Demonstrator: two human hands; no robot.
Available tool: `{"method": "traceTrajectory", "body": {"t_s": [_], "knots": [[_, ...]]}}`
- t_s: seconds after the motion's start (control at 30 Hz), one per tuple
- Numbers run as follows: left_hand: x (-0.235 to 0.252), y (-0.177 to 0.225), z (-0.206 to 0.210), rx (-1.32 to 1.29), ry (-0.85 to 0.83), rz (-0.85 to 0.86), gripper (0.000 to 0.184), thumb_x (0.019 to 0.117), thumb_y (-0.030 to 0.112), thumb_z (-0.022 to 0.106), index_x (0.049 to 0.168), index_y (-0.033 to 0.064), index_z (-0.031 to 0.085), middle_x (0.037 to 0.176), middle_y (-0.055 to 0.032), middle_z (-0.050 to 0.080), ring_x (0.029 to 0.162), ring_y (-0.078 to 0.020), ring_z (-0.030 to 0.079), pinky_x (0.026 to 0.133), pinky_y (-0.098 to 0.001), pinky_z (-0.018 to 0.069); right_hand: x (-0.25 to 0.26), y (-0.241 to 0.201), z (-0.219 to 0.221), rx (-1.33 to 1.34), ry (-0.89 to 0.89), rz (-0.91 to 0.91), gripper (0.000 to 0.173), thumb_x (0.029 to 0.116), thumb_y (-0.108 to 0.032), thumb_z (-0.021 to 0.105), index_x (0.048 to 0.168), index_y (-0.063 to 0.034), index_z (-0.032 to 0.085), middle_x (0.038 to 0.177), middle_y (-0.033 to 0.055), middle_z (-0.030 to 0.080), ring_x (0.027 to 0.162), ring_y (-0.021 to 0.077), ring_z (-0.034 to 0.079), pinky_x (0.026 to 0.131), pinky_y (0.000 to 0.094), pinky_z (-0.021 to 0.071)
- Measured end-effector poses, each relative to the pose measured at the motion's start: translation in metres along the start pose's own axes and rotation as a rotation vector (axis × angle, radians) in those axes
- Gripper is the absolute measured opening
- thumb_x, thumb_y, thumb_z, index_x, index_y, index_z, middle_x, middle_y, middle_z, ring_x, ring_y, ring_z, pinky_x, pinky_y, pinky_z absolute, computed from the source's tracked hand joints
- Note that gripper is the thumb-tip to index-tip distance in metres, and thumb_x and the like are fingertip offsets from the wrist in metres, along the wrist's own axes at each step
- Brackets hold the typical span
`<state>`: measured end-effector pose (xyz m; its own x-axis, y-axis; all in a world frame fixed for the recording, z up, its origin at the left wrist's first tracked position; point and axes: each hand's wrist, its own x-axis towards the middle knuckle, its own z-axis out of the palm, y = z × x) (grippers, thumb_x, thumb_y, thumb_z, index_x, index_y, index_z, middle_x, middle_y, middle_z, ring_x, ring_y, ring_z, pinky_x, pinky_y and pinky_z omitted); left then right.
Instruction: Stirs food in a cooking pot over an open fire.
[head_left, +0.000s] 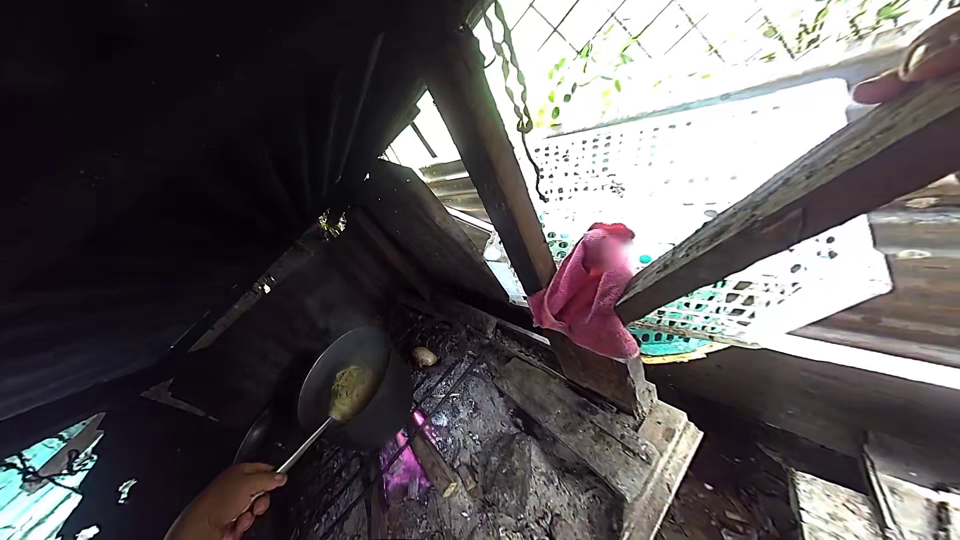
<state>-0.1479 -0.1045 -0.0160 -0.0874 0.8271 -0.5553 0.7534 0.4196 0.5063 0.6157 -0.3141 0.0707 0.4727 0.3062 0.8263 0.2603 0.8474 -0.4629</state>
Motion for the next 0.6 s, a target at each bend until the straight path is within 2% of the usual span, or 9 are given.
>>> {"method": "traceTrajectory", "body": {"t_s": [0.13,0.27,0.4,0.53,0.6], "knots": [[-0.011,0.010,-0.023,0.055,0.030,-0.040,0.027,0.0995,0.031,0.068,0.118,0.0118,0.067,0.063,-0.0006,0.056,0.043,-0.0087,0.048,0.038,-0.0236,0.0418,0.004,-0.016,0.012,-0.038,-0.116,-0.046,0.005,0.0962,-0.022,0.068,0.098,-0.0172,0.066,0.089,-0.0077,0.068,0.087,0.0067,0.069,0.085,0.0243,0.0601],[-0.012,0.024,-0.045,0.079,0.069,-0.070,0.026,0.0998,0.031,0.068,0.119,0.0139,0.068,0.063,0.0000,0.055,0.042,-0.0089,0.047,0.038,-0.0243,0.0419,0.004,-0.011,0.009,-0.031,-0.136,-0.103,0.007,0.0957,-0.023,0.069,0.101,-0.0193,0.066,0.088,-0.0096,0.067,0.087,0.0054,0.068,0.087,0.0243,0.0596],[-0.018,0.065,-0.056,0.264,0.156,-0.087,0.027,0.1028,0.032,0.064,0.121,0.0132,0.068,0.065,-0.0013,0.058,0.043,-0.0094,0.047,0.039,-0.0250,0.0420,0.003,-0.013,0.011,-0.014,-0.120,-0.059,0.003,0.0948,-0.021,0.070,0.097,-0.0201,0.068,0.087,-0.0100,0.068,0.087,0.0042,0.068,0.086,0.0218,0.0591],[-0.012,0.120,-0.047,0.577,0.221,-0.111,0.024,0.1038,0.033,0.060,0.108,0.0109,0.069,0.064,-0.0004,0.058,0.045,-0.0092,0.049,0.043,-0.0256,0.0430,0.001,-0.017,0.016,-0.037,-0.123,-0.079,0.005,0.0954,-0.023,0.069,0.099,-0.0219,0.066,0.089,-0.0122,0.067,0.088,0.0028,0.068,0.087,0.0215,0.0587],[-0.004,0.143,-0.038,0.681,0.256,-0.142,0.022,0.1023,0.031,0.062,0.103,0.0104,0.071,0.063,0.0000,0.060,0.047,-0.0089,0.051,0.046,-0.0252,0.0442,0.000,-0.026,0.027,-0.052,-0.103,-0.088,0.007,0.0928,-0.023,0.071,0.098,-0.0232,0.065,0.088,-0.0131,0.066,0.088,0.0022,0.067,0.087,0.0214,0.0588]]}}
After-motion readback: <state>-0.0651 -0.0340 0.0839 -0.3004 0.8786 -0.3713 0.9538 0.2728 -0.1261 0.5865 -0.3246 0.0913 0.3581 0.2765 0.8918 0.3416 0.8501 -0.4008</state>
